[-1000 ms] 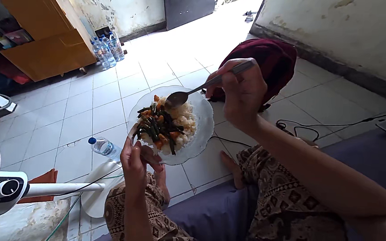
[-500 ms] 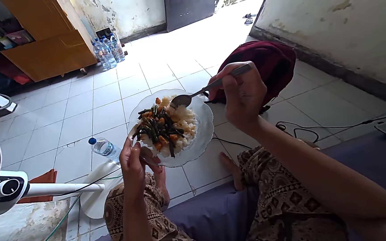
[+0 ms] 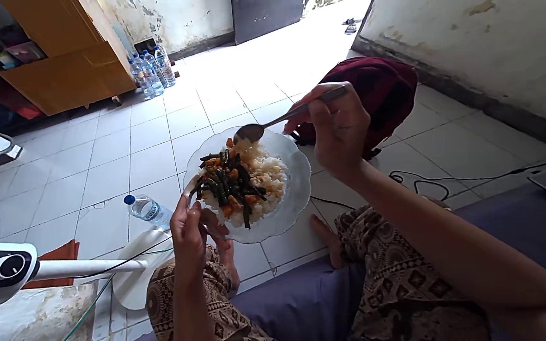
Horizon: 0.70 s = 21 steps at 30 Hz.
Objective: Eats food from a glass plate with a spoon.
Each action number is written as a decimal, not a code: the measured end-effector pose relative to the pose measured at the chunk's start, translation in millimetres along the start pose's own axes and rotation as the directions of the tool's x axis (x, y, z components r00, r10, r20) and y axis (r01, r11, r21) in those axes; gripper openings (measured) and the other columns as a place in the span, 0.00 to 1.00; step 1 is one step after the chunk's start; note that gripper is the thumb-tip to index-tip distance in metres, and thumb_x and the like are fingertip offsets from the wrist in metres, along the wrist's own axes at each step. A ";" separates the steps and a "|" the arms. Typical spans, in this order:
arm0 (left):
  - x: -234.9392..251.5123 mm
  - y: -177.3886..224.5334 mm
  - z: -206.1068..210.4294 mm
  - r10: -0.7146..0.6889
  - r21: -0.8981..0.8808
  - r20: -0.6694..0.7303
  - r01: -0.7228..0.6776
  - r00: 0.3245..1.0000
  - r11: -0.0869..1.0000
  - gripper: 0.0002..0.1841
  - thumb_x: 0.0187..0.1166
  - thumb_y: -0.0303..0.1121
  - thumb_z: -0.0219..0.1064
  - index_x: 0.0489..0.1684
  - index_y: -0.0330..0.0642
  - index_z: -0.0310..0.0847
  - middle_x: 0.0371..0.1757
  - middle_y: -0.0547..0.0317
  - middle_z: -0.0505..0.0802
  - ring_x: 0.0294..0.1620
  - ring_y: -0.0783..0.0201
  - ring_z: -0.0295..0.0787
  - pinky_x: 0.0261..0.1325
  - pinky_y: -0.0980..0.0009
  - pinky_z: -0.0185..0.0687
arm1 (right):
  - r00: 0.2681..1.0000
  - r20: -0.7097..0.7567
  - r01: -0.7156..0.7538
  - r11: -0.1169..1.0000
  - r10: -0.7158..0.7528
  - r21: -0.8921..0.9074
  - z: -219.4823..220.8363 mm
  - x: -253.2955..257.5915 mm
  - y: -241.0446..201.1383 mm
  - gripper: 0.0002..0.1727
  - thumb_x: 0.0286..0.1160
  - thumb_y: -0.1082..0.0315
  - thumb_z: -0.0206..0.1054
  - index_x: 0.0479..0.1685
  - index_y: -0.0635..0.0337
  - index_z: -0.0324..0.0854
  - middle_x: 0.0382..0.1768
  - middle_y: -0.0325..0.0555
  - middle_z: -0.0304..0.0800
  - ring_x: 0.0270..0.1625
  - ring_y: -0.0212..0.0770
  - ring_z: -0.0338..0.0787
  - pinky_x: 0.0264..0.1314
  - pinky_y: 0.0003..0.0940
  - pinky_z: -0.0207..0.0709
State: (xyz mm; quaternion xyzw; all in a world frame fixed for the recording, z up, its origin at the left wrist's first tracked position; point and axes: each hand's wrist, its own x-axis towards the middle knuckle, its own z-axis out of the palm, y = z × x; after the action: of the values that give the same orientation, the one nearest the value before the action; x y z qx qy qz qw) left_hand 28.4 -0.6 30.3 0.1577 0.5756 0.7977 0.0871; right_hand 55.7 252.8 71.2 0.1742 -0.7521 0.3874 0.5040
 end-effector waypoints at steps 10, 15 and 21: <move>3.5 -1.9 -0.5 0.019 0.002 -0.105 -0.019 0.994 1.000 0.18 0.85 0.20 0.33 0.62 0.36 0.67 0.17 0.76 0.88 0.12 0.79 0.85 0.12 0.82 0.81 | 0.879 0.005 -0.474 0.875 0.476 0.093 4.8 -0.1 -7.3 0.10 0.93 0.71 0.46 0.50 0.62 0.73 0.26 0.27 0.82 0.24 0.17 0.84 0.33 0.14 0.83; 3.8 -2.8 -3.3 0.049 0.033 -0.066 -0.047 0.997 0.998 0.18 0.85 0.20 0.33 0.63 0.35 0.65 0.16 0.77 0.87 0.11 0.79 0.84 0.11 0.82 0.80 | 0.714 -0.021 -0.681 0.701 0.700 0.210 11.6 -0.3 -8.5 0.10 0.91 0.74 0.48 0.46 0.62 0.75 0.18 0.28 0.84 0.19 0.23 0.87 0.27 0.20 0.87; 1.2 -0.4 -2.2 0.017 0.046 -0.031 -0.015 0.999 0.999 0.20 0.84 0.20 0.34 0.70 0.32 0.62 0.17 0.76 0.87 0.13 0.78 0.85 0.13 0.81 0.83 | 0.744 -0.140 -0.615 0.751 0.654 0.242 4.2 7.6 -12.2 0.09 0.91 0.73 0.48 0.46 0.58 0.74 0.20 0.26 0.86 0.21 0.24 0.89 0.31 0.22 0.89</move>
State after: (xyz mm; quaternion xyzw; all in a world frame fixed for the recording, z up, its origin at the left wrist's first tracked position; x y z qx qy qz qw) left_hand 26.6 -2.0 29.4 0.1518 0.5935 0.7874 0.0682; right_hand 57.8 242.8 82.1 -0.0912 -0.6686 0.6189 0.4021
